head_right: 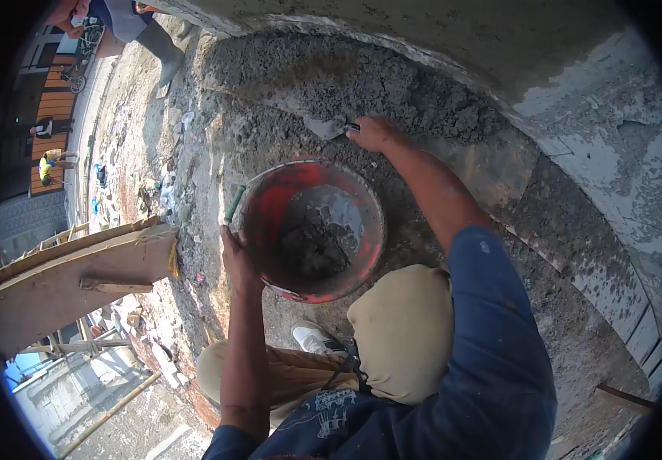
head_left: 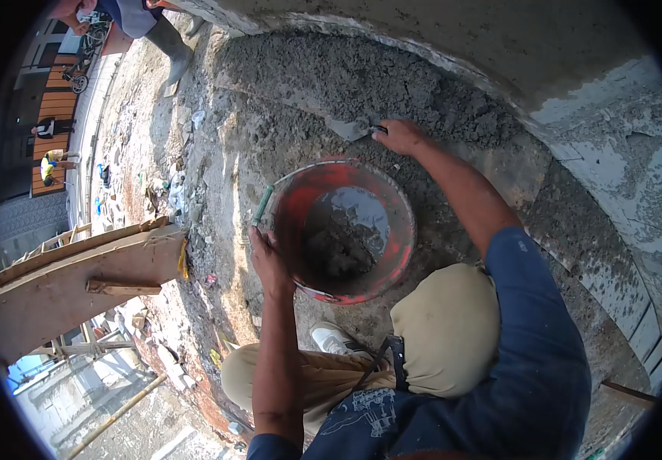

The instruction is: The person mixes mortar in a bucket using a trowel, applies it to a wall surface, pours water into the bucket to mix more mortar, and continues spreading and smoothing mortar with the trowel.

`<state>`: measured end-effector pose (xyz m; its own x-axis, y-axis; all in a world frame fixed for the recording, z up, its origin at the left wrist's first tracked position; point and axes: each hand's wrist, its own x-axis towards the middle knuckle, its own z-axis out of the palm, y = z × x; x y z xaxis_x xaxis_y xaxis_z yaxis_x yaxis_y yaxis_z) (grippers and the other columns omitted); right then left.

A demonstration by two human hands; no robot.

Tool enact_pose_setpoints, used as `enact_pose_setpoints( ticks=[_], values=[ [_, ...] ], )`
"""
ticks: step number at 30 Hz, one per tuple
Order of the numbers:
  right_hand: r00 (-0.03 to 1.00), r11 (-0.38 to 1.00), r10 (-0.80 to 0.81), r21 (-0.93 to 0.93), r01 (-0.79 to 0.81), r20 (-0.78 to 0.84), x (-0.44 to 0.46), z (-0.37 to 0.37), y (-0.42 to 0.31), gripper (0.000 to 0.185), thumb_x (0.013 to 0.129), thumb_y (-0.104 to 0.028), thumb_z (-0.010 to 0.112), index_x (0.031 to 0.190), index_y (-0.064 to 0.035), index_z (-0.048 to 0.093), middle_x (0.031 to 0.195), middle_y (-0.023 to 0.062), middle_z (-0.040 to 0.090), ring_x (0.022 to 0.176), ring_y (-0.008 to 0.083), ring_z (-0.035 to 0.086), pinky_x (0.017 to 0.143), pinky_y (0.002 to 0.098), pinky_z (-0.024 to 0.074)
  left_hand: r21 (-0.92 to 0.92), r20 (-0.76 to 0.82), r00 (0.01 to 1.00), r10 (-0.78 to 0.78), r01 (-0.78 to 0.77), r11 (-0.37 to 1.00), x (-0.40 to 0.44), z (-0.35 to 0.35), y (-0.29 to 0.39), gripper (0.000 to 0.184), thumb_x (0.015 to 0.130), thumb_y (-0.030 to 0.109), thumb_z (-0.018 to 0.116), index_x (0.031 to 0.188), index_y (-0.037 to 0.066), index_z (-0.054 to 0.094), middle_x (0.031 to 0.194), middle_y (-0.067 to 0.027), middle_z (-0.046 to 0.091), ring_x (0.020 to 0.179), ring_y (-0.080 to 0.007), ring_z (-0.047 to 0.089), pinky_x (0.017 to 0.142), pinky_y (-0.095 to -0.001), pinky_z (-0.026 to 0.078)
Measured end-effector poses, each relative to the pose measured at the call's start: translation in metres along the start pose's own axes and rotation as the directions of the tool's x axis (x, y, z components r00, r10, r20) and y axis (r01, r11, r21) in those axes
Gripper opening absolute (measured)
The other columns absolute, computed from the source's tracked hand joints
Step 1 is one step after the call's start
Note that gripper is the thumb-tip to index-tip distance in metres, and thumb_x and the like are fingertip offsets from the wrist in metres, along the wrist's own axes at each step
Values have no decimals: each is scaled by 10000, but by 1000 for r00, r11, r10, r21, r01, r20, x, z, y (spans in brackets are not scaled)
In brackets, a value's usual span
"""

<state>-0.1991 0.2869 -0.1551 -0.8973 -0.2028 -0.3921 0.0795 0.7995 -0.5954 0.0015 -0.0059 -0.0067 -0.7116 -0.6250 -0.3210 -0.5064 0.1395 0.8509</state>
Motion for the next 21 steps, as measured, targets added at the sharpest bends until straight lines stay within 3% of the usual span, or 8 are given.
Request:
enact_pose_setpoints(
  ticks=[2,5,6,10,13,14,18,21],
  values=[
    [977,881,111,438,-181,180,8,1,-1,583,996,-448,564,1386,-17,524,775,85,640,620,195,631,631,359,528,-82,18,1000,-22,23,996,9,-7,-12,627,1064,492,376,1205,-91,562,973,-117,620,849,-194,522,837,-335,447],
    [983,662,152,728,-179,103,-28,-23,1,608,1001,-462,557,1408,-14,495,639,-3,504,456,101,462,508,293,466,429,3,995,103,-95,898,-4,-8,-1,664,1056,521,376,1192,-100,567,987,-105,613,873,-193,531,846,-332,454],
    [991,825,125,550,-129,45,-39,-31,1,602,997,-474,547,1375,-6,525,751,80,628,607,198,621,627,364,525,350,18,999,41,-45,935,-3,-9,4,678,1048,544,382,1166,-94,579,961,-84,610,858,-178,533,833,-318,454],
    [994,997,-72,-1,72,79,1,5,6,590,987,-490,530,1329,-11,569,1129,215,691,1120,404,626,932,483,480,96,-13,995,-95,96,991,-16,7,31,683,1044,550,394,1207,-87,581,1018,-81,595,893,-136,515,830,-281,451],
    [998,997,-57,57,58,-28,32,30,-13,541,996,-484,534,1271,-22,595,964,164,699,897,315,693,797,426,538,-61,-11,996,-83,82,995,-11,11,25,700,1048,545,389,1255,-99,568,1078,-85,589,927,-135,514,847,-271,450],
    [998,941,30,334,-47,56,27,28,-6,522,1000,-480,535,1246,-24,600,904,133,676,809,266,671,734,396,531,-49,-1,996,-94,94,994,-11,10,22,698,1050,542,387,1264,-98,567,1081,-87,590,926,-136,516,847,-269,448],
    [962,382,128,884,-271,240,-32,-20,11,457,1023,-459,533,1184,-38,605,686,-3,529,499,68,466,489,276,421,-9,9,990,-141,141,990,-6,5,26,698,1056,532,383,1309,-95,554,1121,-100,598,936,-142,524,860,-262,442],
    [962,642,175,717,-272,208,-72,-32,38,421,1008,-461,551,1104,-57,621,696,4,548,487,96,477,494,291,409,-98,-26,994,-110,107,989,-3,8,19,688,1052,536,394,1280,-89,570,1110,-91,599,938,-138,527,853,-262,445]
  ],
)
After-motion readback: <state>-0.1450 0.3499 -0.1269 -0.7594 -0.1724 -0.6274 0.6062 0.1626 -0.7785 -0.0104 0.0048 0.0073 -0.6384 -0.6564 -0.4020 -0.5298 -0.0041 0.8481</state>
